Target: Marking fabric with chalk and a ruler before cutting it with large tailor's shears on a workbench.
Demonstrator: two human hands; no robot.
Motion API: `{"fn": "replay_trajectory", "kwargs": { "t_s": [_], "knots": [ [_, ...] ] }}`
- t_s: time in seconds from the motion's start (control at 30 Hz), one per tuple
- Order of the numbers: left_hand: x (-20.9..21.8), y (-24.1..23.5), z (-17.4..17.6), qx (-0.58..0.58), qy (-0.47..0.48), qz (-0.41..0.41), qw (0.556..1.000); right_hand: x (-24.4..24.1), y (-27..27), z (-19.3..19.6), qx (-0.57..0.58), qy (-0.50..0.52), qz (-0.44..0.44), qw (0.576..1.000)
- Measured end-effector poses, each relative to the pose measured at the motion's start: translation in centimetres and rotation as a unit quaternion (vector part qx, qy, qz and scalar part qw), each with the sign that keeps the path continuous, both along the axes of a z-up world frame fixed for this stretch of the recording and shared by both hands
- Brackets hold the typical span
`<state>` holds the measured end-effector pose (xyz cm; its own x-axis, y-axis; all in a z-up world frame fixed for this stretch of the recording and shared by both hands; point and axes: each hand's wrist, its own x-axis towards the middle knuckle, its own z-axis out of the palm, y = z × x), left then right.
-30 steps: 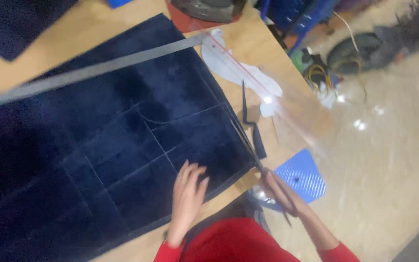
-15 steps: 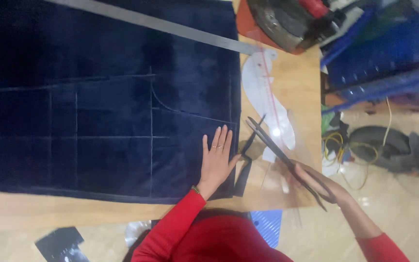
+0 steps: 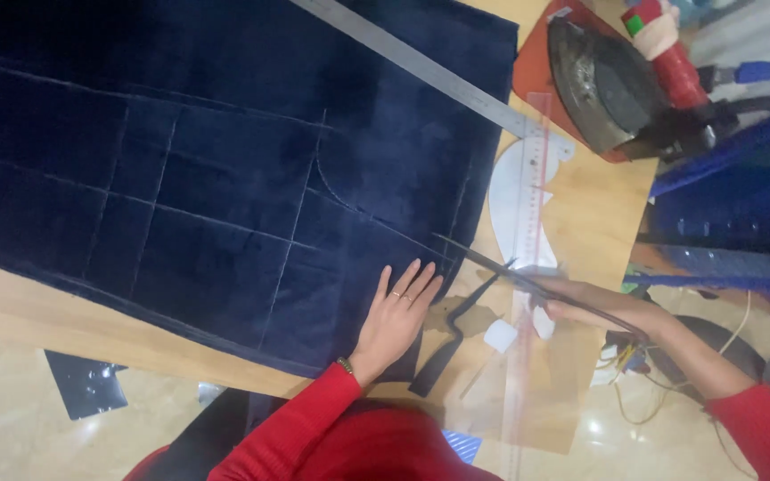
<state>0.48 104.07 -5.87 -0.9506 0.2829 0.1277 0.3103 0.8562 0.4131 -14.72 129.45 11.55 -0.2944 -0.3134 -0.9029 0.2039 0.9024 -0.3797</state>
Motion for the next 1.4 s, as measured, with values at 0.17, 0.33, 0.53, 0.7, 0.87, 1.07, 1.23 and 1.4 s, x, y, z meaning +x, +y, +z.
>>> {"fn": "replay_trajectory", "kwargs": {
  "t_s": [0.17,0.33,0.53,0.7,0.87,1.07,1.23,1.4],
  "knots": [
    [0.3,0.2,-1.2,0.029,0.043,0.001,0.999,-1.8,2.8,-5.8,-0.141,-0.004,0.035,0.989],
    [0.1,0.2,-1.0,0.030,0.064,0.003,0.997,-2.3,2.1,-6.4,-0.119,-0.016,0.053,0.991],
    [0.0,0.2,-1.0,0.021,0.089,0.009,0.996,-1.9,2.2,-6.2,-0.135,-0.036,0.023,0.990],
    [-0.1,0.3,-0.8,0.024,0.092,0.017,0.995,-1.4,2.1,-6.5,-0.130,-0.046,0.022,0.990],
    [-0.2,0.2,-0.6,0.026,0.084,0.014,0.996,-0.6,2.0,-7.7,-0.175,0.022,0.027,0.984],
    [-0.1,0.2,-0.7,0.026,0.082,0.013,0.996,0.5,4.2,-11.6,-0.146,0.071,-0.018,0.987],
    [-0.1,0.1,-0.3,0.044,0.084,0.011,0.995,0.0,2.4,-9.7,-0.110,0.055,-0.009,0.992],
    [0.2,0.3,-1.2,0.049,0.096,0.002,0.994,-1.8,-3.2,-5.0,-0.075,0.043,0.053,0.995]
  ]
}}
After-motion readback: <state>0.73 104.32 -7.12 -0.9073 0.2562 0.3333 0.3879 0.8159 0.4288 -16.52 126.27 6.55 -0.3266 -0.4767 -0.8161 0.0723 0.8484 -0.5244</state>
